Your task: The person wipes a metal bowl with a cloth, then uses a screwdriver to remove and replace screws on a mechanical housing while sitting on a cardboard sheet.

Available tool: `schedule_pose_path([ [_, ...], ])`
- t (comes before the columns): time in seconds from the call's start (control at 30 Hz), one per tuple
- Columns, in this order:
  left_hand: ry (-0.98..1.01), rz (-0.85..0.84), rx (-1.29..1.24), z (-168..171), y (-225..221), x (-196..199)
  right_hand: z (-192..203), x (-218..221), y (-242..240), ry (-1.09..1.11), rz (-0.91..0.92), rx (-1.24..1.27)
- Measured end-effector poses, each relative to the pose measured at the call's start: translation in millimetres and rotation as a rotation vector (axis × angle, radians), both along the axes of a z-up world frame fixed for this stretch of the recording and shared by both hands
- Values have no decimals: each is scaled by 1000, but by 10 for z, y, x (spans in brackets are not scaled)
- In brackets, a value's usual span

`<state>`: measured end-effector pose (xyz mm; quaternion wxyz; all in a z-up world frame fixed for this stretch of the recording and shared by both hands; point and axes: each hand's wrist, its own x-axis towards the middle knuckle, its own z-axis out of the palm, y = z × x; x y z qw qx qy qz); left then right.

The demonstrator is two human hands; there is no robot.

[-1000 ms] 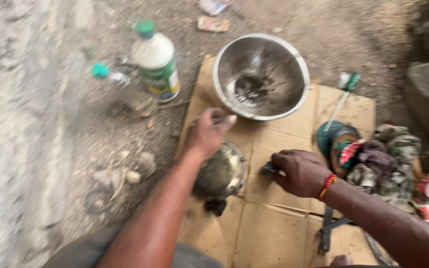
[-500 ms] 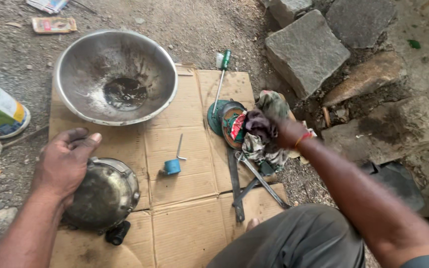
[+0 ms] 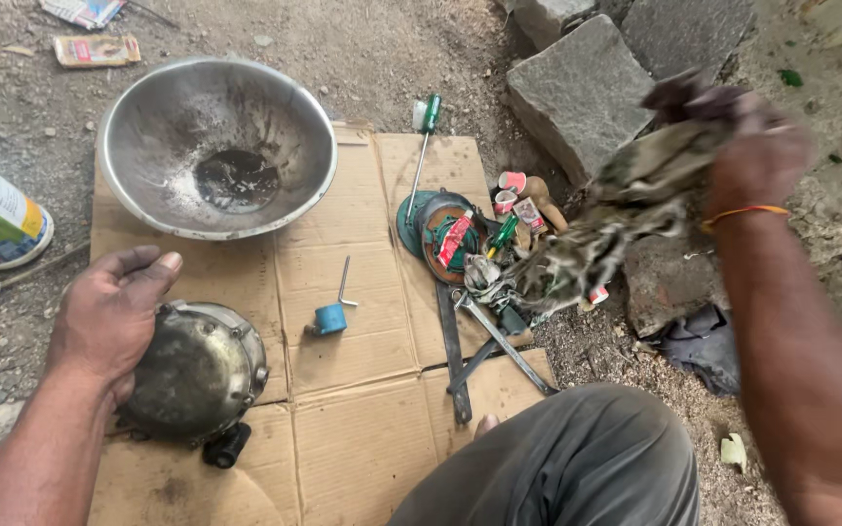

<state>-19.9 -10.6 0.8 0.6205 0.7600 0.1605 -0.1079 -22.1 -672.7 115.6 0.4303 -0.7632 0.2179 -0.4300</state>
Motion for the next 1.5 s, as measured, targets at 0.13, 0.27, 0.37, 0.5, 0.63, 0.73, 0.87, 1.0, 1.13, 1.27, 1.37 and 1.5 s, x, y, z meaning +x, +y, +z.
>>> schedule_pose_path([
  [0.13,-30,8,-61,-66,4,48,469,-123,-291,-92,-210,-113],
  [0.27,-64,7,-90,-162,23,73,583,-496,-548,354,6,-564],
  [0.37,-67,2,-78,-183,29,56,554,-649,-494,168,35,-461],
  [0.5,-96,22,-99,-127,10,31,811,-784,111,-85,510,507],
  [0.63,-162,28,-29,-72,20,-14,971,-803,1143,136,580,614],
  [0.73,-184,67,-64,1,4,26,959,-616,1670,137,522,765],
  [0.87,-144,87,-96,65,-48,114,681,-416,2008,207,437,885],
  [1.0,-91,136,-4,49,-35,168,170,-304,2257,377,669,629],
  [1.13,-179,67,-41,-208,-34,102,-465,-442,1916,878,767,-65],
  [1.27,-172,43,-24,-385,175,129,-957,-603,1021,1047,440,110],
  [1.37,-202,48,7,-542,118,138,-1259,-1135,146,1275,171,-410],
  [1.5,-174,45,20,-608,-13,61,-1445,-1824,-823,1169,-59,-622],
])
